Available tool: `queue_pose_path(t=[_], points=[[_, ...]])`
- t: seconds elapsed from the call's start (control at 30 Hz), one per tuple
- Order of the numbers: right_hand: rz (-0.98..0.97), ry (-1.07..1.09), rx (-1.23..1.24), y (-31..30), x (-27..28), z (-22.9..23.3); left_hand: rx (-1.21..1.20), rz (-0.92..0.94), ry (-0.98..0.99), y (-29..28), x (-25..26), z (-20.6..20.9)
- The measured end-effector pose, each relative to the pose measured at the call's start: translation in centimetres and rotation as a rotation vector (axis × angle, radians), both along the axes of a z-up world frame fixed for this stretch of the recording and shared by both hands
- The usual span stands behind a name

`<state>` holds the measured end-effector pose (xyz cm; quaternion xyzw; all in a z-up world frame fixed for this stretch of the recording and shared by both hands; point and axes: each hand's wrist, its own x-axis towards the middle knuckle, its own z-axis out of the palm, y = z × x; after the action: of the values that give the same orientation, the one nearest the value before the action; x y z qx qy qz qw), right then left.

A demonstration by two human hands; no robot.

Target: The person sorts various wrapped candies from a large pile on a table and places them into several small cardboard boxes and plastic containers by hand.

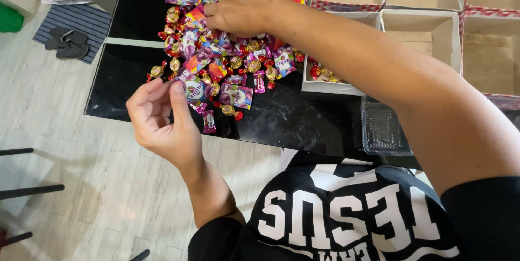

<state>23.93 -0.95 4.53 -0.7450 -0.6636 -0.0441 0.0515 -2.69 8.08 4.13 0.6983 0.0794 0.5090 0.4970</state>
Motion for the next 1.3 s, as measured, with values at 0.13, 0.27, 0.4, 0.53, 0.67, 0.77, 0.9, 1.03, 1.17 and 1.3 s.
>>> queue_pose_path(t=[0.13, 0.27, 0.4, 0.53, 0.67, 0.77, 0.9, 1.03, 1.17, 1.3], points=[[0.052, -0.087, 0.069, -0.5, 0.5, -0.4, -0.047, -0.032, 0.027, -0.5, 1.2, -0.5], [0.066, 0.046, 0.274, -3.2, 1.3, 2.1, -0.073, -0.117, 0.045, -2.7, 2.1, -0.3], [-0.144, 0.084, 0.269, -9.7, -0.9, 5.8, -0.084, -0.284, 0.130, -6.3, 3.4, 0.2], [-0.415, 0.196, -0.157, -17.1, -4.0, 8.5, -0.133, -0.475, 0.157, -10.4, 4.6, 0.4], [-0.491, 0.102, -0.211, -21.2, -5.5, 7.7, -0.003, -0.463, 0.132, -12.9, 5.5, 0.4], [-0.398, 0.071, -0.147, -22.3, -5.8, 6.1, 0.117, -0.389, 0.132, -13.9, 6.6, 0.5], [-0.208, -0.091, 0.050, -23.8, -6.8, 7.0, 0.370, -0.402, 0.189, -13.4, 6.3, 0.9], [-0.262, -0.057, 0.167, -26.3, -9.9, 9.9, 0.457, -0.193, 0.223, -7.1, 2.9, 2.3], [-0.396, -0.132, 0.026, -25.4, -13.3, 12.1, 0.460, -0.040, 0.276, -1.7, -1.3, 2.4], [-0.096, -0.109, 0.204, -21.4, -16.6, 10.4, 0.554, -0.008, 0.357, -0.1, -3.0, 0.1]])
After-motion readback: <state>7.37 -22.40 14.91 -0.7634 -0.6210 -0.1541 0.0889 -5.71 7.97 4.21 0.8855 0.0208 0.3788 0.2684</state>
